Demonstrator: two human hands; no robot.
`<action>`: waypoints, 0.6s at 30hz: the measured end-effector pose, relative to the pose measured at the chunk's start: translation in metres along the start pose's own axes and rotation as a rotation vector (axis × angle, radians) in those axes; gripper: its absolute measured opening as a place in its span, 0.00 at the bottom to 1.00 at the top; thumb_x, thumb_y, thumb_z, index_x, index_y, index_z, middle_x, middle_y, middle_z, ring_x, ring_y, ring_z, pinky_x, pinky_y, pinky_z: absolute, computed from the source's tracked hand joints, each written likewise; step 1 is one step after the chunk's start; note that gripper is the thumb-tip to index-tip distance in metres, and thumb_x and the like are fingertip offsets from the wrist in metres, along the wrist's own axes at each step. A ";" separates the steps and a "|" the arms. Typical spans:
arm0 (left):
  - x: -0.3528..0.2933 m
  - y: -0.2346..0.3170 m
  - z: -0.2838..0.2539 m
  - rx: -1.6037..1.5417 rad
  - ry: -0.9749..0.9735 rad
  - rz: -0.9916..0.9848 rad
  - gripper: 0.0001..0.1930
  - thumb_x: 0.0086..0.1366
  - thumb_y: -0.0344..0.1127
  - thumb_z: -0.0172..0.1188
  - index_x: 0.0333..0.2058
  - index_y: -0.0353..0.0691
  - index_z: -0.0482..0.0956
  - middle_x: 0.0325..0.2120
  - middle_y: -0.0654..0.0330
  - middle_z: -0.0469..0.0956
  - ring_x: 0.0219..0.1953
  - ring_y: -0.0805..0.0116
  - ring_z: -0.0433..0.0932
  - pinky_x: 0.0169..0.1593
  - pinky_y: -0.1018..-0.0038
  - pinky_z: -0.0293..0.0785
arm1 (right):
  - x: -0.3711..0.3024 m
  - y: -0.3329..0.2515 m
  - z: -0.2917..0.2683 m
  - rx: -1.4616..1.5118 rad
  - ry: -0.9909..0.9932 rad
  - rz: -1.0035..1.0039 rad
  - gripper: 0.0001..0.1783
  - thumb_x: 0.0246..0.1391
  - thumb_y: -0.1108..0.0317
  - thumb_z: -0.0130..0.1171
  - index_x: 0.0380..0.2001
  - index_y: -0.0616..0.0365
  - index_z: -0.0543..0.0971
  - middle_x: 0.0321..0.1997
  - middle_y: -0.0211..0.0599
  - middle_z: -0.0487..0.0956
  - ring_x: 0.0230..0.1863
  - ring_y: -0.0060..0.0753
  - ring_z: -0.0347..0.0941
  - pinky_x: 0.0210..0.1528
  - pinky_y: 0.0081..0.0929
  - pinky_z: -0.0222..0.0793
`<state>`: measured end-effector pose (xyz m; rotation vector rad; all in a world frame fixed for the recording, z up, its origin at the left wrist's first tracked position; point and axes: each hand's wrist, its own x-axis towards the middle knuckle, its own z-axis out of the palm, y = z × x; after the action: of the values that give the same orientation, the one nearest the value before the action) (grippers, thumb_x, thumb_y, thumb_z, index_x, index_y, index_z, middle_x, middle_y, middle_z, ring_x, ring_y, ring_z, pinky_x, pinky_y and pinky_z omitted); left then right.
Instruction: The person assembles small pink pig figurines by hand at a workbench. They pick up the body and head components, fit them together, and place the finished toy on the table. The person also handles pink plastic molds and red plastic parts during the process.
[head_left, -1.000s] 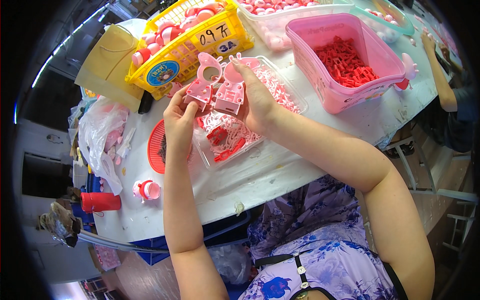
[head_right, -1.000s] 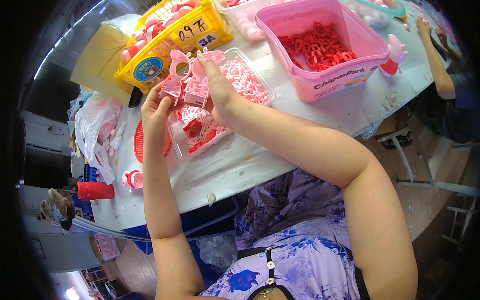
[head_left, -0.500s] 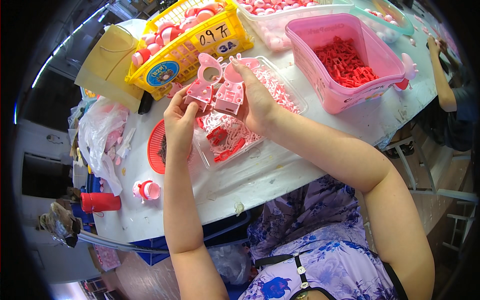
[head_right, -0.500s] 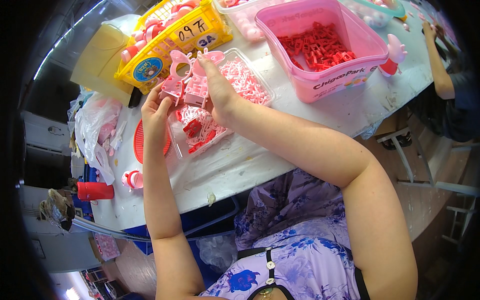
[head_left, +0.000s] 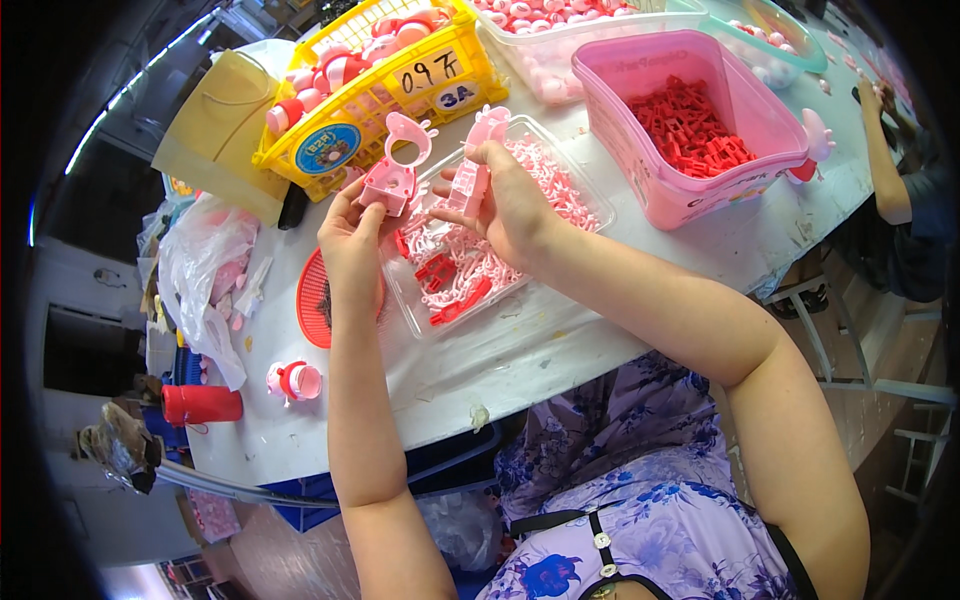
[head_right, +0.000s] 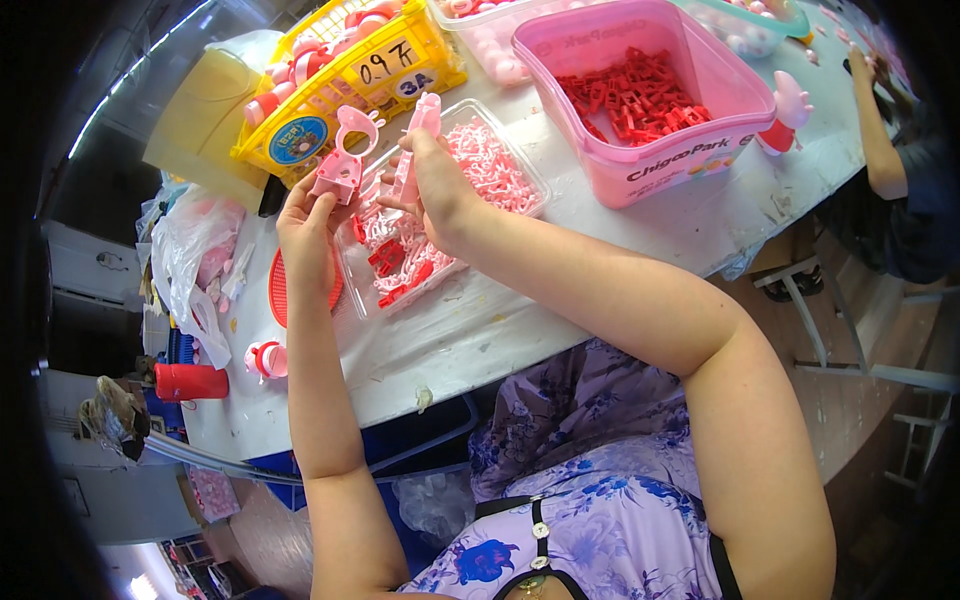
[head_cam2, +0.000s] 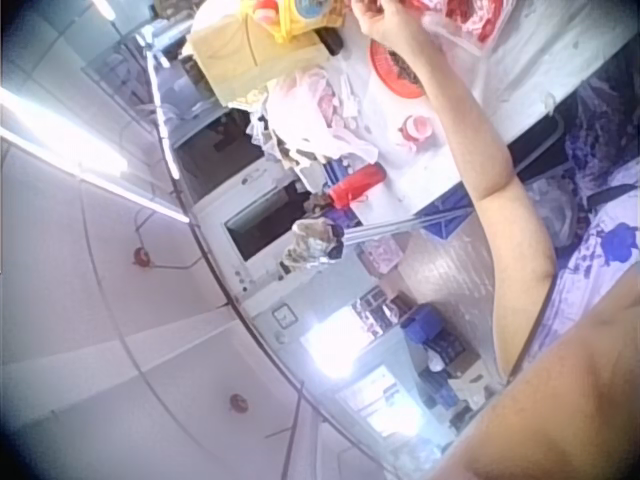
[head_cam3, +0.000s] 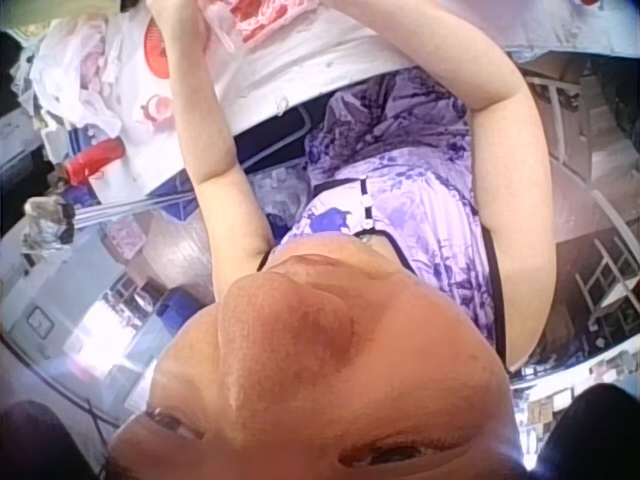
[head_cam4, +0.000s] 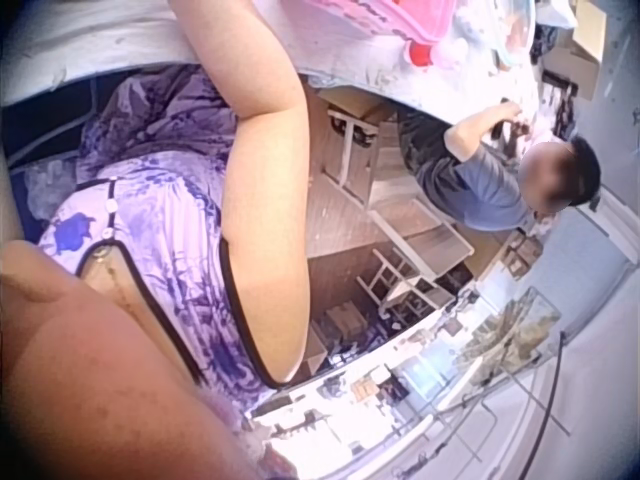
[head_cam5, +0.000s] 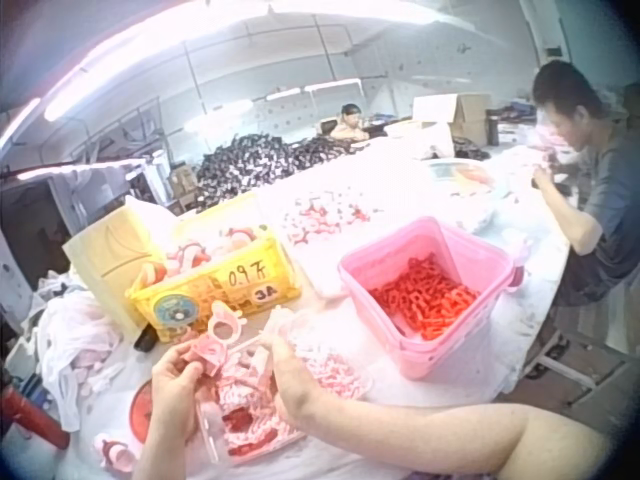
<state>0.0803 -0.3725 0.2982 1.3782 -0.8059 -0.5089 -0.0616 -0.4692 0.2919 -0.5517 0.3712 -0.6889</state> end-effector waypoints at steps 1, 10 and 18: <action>0.000 0.000 0.000 -0.003 0.006 0.006 0.15 0.64 0.23 0.49 0.50 0.28 0.69 0.43 0.51 0.77 0.41 0.64 0.79 0.45 0.70 0.80 | 0.003 0.001 -0.002 0.003 -0.011 0.005 0.28 0.60 0.58 0.44 0.55 0.68 0.57 0.53 0.54 0.64 0.55 0.48 0.66 0.55 0.41 0.71; 0.001 0.001 -0.002 -0.014 -0.029 0.000 0.16 0.64 0.22 0.49 0.51 0.29 0.68 0.44 0.51 0.76 0.42 0.64 0.79 0.46 0.70 0.80 | 0.006 0.002 -0.001 0.032 -0.023 0.016 0.26 0.63 0.62 0.45 0.55 0.73 0.56 0.49 0.54 0.66 0.52 0.45 0.68 0.55 0.40 0.71; 0.001 0.001 -0.001 0.001 -0.023 0.000 0.16 0.64 0.22 0.49 0.51 0.29 0.68 0.44 0.50 0.76 0.42 0.64 0.79 0.46 0.71 0.80 | 0.011 0.006 -0.008 0.017 -0.089 0.079 0.24 0.61 0.60 0.48 0.53 0.64 0.59 0.46 0.47 0.66 0.47 0.37 0.68 0.47 0.33 0.74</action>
<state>0.0820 -0.3723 0.2990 1.3758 -0.8250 -0.5250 -0.0544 -0.4761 0.2810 -0.5471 0.3024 -0.5893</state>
